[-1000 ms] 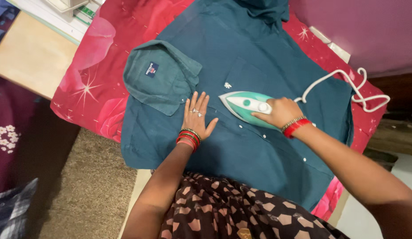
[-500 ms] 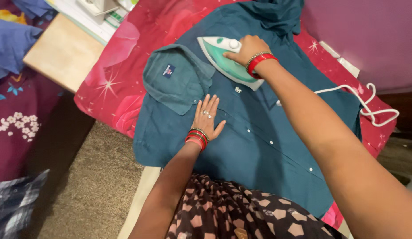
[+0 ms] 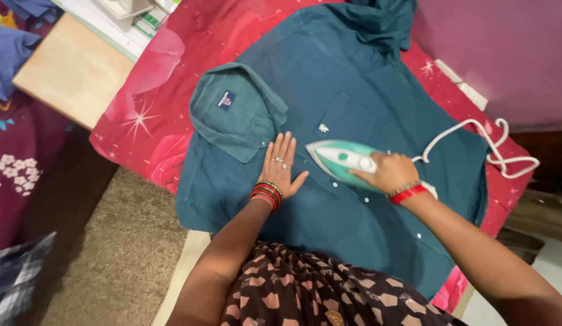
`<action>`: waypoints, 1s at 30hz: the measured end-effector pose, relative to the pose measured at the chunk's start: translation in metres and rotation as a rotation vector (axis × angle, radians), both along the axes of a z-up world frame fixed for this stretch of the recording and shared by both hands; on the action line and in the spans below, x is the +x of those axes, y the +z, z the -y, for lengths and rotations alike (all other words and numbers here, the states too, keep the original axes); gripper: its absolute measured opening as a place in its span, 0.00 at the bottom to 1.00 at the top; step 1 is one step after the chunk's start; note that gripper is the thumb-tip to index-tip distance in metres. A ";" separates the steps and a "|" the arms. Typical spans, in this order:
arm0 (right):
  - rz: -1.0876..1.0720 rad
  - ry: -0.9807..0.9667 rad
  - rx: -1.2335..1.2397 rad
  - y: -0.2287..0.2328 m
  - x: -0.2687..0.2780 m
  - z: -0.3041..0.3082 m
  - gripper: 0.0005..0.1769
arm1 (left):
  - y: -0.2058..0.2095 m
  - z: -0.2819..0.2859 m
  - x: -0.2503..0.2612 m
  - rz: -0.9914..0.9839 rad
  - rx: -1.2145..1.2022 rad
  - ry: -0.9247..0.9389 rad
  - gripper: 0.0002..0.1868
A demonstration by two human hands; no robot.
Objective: The person irons a teal shirt on a bed, smoothing the collar and body with an iron. They then pick up a blue plaid shirt, lay it flat, and iron it as well.
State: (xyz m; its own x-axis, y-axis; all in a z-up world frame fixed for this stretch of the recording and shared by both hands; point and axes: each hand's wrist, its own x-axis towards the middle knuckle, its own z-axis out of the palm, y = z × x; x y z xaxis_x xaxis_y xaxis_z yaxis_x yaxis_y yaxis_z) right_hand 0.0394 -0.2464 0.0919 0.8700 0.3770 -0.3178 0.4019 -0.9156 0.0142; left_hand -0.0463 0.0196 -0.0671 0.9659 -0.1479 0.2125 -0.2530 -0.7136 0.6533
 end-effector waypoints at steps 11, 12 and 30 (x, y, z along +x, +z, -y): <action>0.318 0.271 0.124 -0.053 0.263 -0.176 0.44 | 0.003 0.001 0.001 -0.082 0.152 -0.032 0.43; 0.337 0.285 0.203 -0.055 0.278 -0.187 0.43 | 0.004 0.000 0.002 -0.071 0.161 -0.032 0.42; -0.066 -0.166 -0.156 -0.010 0.034 0.075 0.40 | 0.007 -0.005 0.005 -0.068 0.071 -0.047 0.37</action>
State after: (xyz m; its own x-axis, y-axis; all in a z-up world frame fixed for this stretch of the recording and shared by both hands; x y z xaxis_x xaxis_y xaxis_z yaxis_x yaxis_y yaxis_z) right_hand 0.0738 -0.3218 0.0818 0.8915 0.1721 -0.4190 0.2504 -0.9580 0.1395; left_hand -0.0418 0.0243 -0.0602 0.9694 -0.2059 0.1339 -0.2441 -0.7469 0.6185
